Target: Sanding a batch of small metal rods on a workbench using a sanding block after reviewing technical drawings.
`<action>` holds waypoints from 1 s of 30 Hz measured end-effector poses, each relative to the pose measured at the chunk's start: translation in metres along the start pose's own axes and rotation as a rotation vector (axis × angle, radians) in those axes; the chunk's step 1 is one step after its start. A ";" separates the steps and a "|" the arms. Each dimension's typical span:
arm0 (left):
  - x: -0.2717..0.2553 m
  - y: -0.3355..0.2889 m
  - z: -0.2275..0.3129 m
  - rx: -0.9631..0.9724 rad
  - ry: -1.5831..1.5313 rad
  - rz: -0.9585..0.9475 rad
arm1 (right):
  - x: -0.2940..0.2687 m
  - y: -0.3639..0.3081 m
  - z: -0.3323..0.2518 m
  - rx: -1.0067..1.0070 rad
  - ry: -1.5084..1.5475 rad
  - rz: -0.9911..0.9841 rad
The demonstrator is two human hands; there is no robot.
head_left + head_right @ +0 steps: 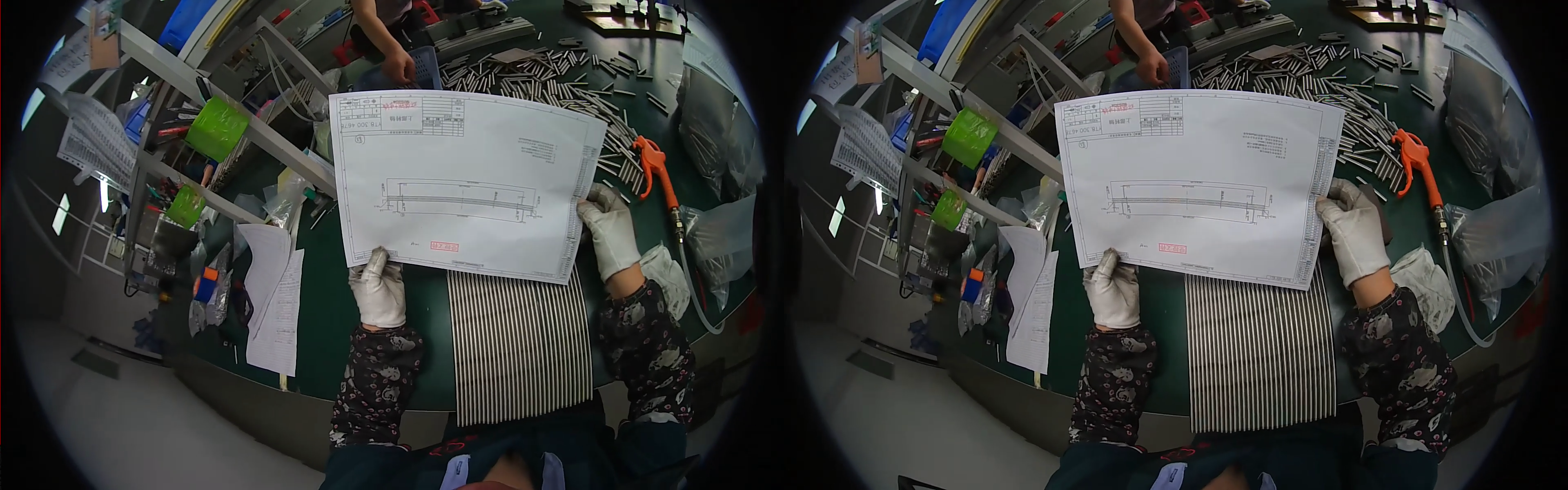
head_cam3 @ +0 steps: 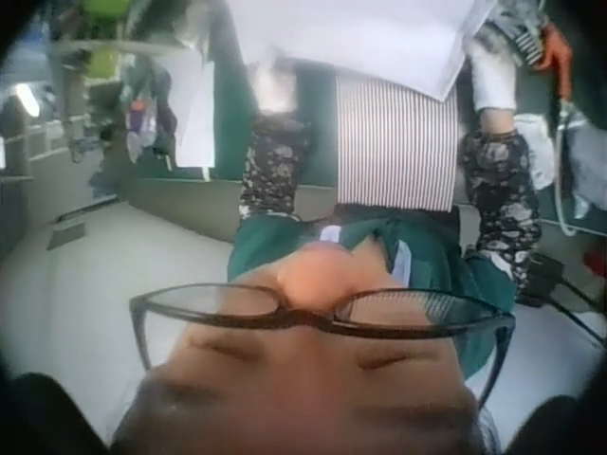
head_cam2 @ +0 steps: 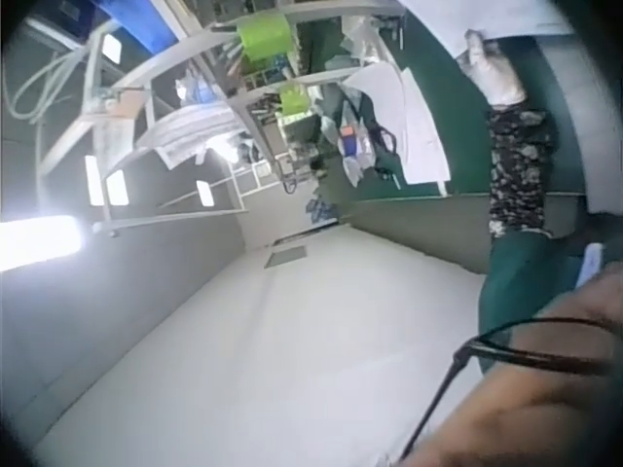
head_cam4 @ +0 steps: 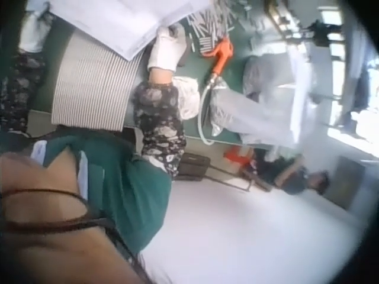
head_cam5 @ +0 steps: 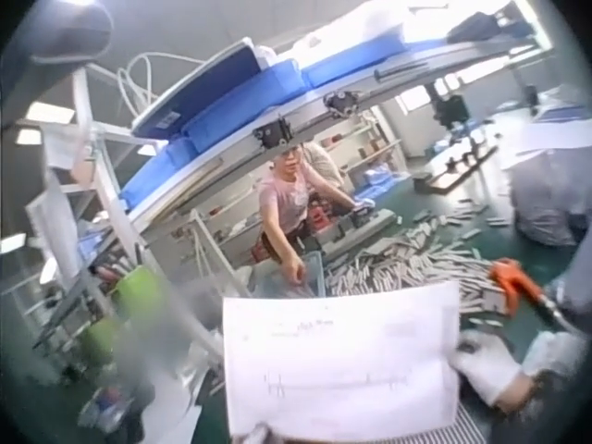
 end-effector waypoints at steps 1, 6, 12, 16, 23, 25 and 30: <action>0.003 -0.001 0.002 0.011 0.005 0.005 | 0.000 0.000 -0.001 0.002 -0.021 0.001; -0.006 0.003 0.004 0.026 -0.037 -0.052 | 0.002 0.002 0.001 0.010 -0.006 -0.003; -0.003 0.000 0.000 -0.037 0.027 0.040 | 0.002 0.002 0.004 0.028 -0.018 -0.004; -0.004 0.000 0.001 -0.036 0.009 0.044 | 0.001 0.004 0.006 0.000 -0.010 -0.016; -0.001 0.003 0.004 -0.009 -0.017 -0.080 | -0.004 0.012 0.011 -0.021 0.020 -0.024; 0.010 0.007 0.012 -0.029 -0.163 -0.136 | -0.006 0.011 0.006 -0.055 0.009 -0.025; 0.012 0.017 0.021 0.014 -0.159 -0.142 | -0.009 0.011 0.006 -0.015 -0.011 0.010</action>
Point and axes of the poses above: each hand's wrist, its own y-axis towards the middle knuckle, its own x-axis out of the palm, z = x × y, the point moved 9 cm from there along y, towards the middle knuckle, and after that the axes turned 13 degrees about x, right-handed, at the moved point
